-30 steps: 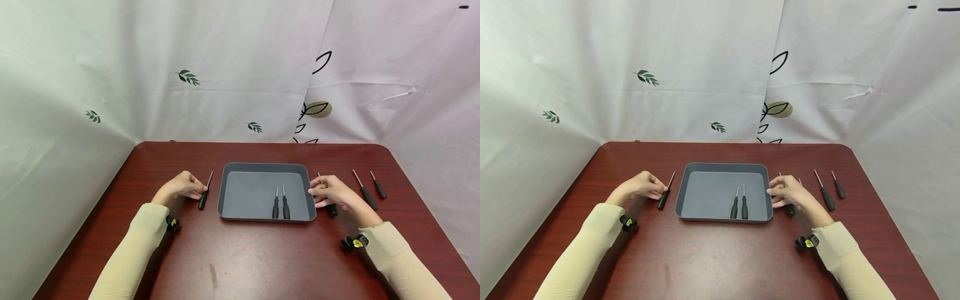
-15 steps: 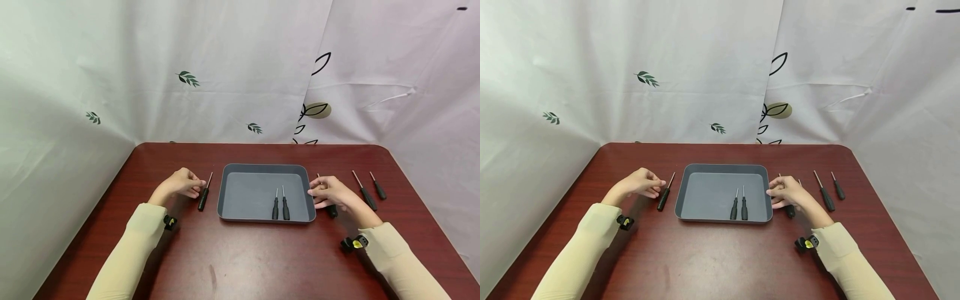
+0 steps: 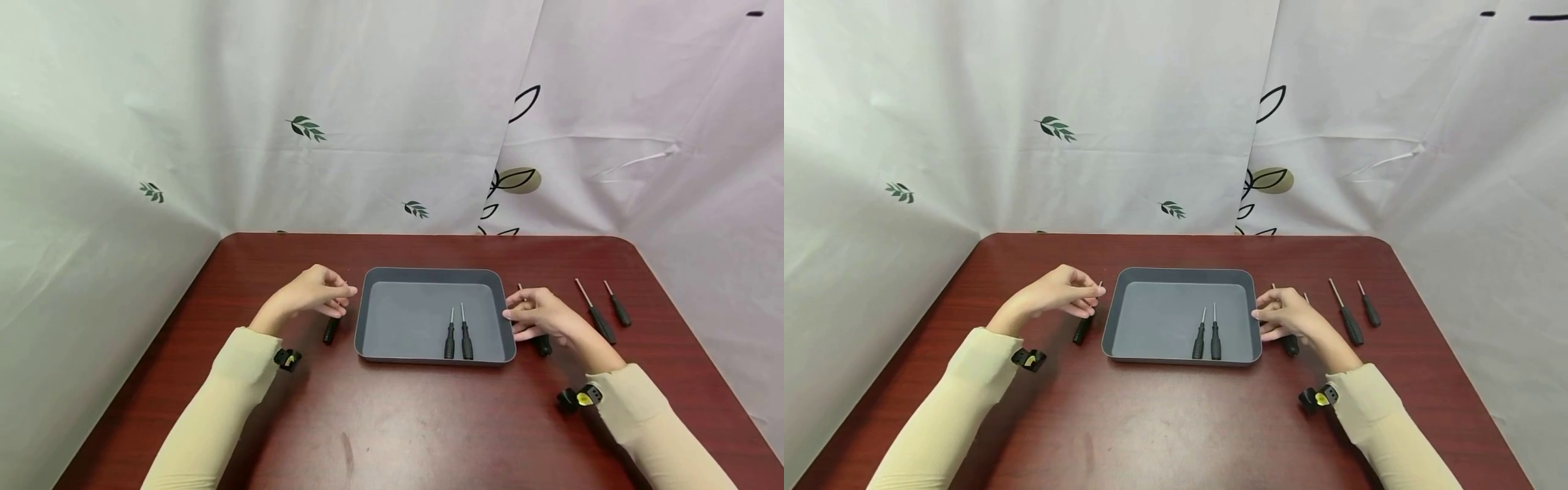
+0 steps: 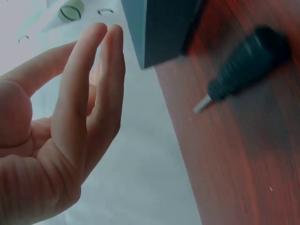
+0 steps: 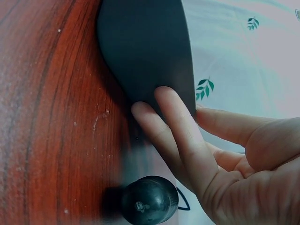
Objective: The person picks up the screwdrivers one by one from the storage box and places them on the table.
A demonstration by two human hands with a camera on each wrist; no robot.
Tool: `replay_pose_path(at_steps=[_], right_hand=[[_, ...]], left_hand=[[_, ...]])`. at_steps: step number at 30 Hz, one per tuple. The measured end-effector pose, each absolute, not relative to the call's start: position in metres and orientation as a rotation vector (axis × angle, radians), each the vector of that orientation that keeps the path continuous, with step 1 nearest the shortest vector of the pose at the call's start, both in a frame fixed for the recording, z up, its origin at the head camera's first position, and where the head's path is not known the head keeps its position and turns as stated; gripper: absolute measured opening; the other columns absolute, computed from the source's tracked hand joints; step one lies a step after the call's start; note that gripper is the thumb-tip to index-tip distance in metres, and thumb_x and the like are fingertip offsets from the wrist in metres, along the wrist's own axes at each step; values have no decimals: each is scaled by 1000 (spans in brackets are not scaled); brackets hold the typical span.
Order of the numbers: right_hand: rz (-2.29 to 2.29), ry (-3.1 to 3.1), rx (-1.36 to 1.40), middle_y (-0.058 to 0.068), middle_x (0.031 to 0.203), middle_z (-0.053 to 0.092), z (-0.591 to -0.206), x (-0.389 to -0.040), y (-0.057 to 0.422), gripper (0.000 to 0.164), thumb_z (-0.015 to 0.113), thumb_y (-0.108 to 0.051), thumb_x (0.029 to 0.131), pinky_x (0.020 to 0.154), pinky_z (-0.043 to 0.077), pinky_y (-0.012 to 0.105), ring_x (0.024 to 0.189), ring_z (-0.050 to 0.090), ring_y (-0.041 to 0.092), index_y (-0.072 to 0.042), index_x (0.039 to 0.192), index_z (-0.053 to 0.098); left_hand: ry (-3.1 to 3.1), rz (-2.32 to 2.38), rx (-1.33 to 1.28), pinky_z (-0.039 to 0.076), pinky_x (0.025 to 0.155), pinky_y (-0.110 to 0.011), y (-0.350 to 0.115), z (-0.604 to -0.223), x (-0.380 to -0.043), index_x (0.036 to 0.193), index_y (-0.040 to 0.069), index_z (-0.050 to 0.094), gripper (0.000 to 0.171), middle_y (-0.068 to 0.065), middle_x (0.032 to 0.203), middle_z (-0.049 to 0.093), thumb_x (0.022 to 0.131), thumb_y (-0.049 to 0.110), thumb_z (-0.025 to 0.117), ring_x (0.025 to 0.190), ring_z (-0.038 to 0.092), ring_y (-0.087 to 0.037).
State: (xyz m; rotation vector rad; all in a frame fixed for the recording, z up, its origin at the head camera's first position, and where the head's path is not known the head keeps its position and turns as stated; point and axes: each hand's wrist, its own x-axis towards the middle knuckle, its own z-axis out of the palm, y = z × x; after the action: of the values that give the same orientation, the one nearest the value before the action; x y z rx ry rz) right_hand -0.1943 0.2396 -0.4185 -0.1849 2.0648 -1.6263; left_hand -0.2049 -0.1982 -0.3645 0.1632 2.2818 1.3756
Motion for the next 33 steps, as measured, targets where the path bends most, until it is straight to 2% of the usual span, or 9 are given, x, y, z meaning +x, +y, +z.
replay_pose_path(at_steps=[11,19,26,33], right_hand=[[-1623,2068,-176,15,96,67,-419,-194,239,47,62,0,97,67,63,42,70,69,20,23,130,39],[-1619,2064,-175,15,96,68,-419,-193,240,47,62,-1,97,67,63,42,71,70,21,23,131,39],[-1607,2073,-173,14,97,68,-418,-193,240,48,62,-2,98,67,63,42,72,70,21,23,131,39],[-1628,2055,-152,12,93,67,-418,-194,238,47,62,-1,97,68,63,42,71,68,19,22,131,39]], left_hand=[[2236,1389,243,63,74,-40,-170,-355,-201,111,-17,62,34,-31,100,67,97,14,68,74,72,-22],[2184,1404,273,63,73,-38,-151,-356,-202,109,-12,67,28,-29,98,68,96,13,68,74,73,-23],[2160,1391,313,61,80,-46,-137,-355,-206,108,-8,69,24,-30,102,68,96,12,67,75,73,-23],[2129,1394,338,60,82,-48,-125,-354,-209,112,-11,68,27,-31,106,67,96,11,67,76,73,-23]])
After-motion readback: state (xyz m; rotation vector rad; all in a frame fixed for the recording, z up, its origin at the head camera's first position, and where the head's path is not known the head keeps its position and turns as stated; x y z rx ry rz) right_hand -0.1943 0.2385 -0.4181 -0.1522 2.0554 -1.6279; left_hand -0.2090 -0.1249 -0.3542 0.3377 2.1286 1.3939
